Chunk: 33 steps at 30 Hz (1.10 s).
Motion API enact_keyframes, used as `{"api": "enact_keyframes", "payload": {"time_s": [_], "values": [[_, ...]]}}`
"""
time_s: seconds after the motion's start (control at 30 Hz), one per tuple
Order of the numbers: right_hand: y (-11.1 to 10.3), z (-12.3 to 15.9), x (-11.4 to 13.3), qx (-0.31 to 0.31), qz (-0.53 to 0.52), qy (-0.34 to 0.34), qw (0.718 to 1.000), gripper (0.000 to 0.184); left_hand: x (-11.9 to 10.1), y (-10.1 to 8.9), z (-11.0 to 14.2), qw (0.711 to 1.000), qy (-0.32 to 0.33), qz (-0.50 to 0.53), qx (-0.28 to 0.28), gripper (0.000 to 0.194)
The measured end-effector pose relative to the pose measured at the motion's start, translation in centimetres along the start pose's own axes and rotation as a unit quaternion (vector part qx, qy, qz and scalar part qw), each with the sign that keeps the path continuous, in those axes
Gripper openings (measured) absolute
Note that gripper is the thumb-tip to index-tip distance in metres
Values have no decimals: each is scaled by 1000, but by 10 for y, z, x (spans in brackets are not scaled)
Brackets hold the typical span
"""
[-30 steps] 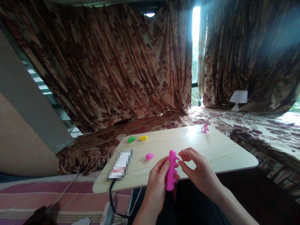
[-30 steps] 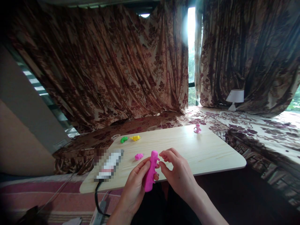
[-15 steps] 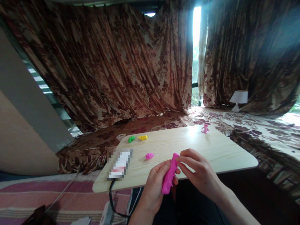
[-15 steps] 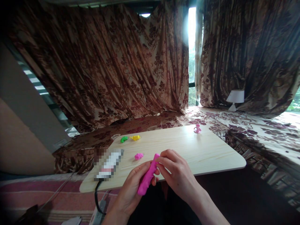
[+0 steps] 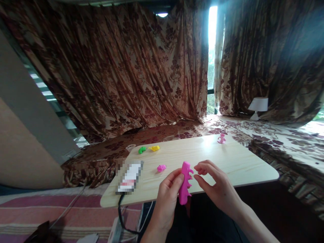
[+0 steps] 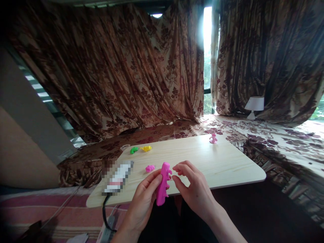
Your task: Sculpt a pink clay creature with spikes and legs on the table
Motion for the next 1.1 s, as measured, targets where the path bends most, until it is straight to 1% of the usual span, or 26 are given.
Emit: {"api": "enact_keyframes", "payload": {"time_s": [0.07, 0.2, 0.4, 0.47, 0.6, 0.7, 0.8, 0.9, 1.0, 1.1], "values": [[1, 0, -1, -7, -2, 3, 1000, 10, -1, 2, 2, 1000, 4, -2, 4, 37], [3, 0, -1, -7, -14, 7, 1000, 6, -2, 6, 4, 1000, 18, 1, 18, 34], [2, 0, 2, -5, -39, -1, 999, 12, -2, 9, 6, 999, 25, -5, 40, 35], [1, -1, 1, -2, -34, 0, 999, 12, -1, 9, 5, 999, 27, -4, 41, 35], [-1, 0, 1, -3, -3, 2, 1000, 18, 0, 8, 5, 999, 19, -2, 43, 33], [-2, 1, 3, -2, 9, -12, 1000, 13, 1, 10, 6, 999, 13, 2, 50, 38], [-1, 2, 3, -1, 2, -12, 1000, 13, 1, 12, 7, 998, 8, -9, 64, 43], [2, 2, 2, 1, -7, -8, 1000, 14, -2, 13, 8, 996, 16, -38, 74, 41], [4, 1, 1, 3, -12, -13, 1000, 15, -4, 12, 6, 996, 34, -58, 66, 40], [3, -1, -1, 18, -20, -7, 1000, 20, -6, 6, 3, 997, 35, -51, 40, 43]]}}
Point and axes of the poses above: each hand's wrist, its own z-axis away from the middle knuckle, its own y-axis out of the palm, x = y × z, the point moved 6 cm from there along -z, towards the middle knuckle, and after that the axes turned 8 degrees about y, right-handed, at the moved point
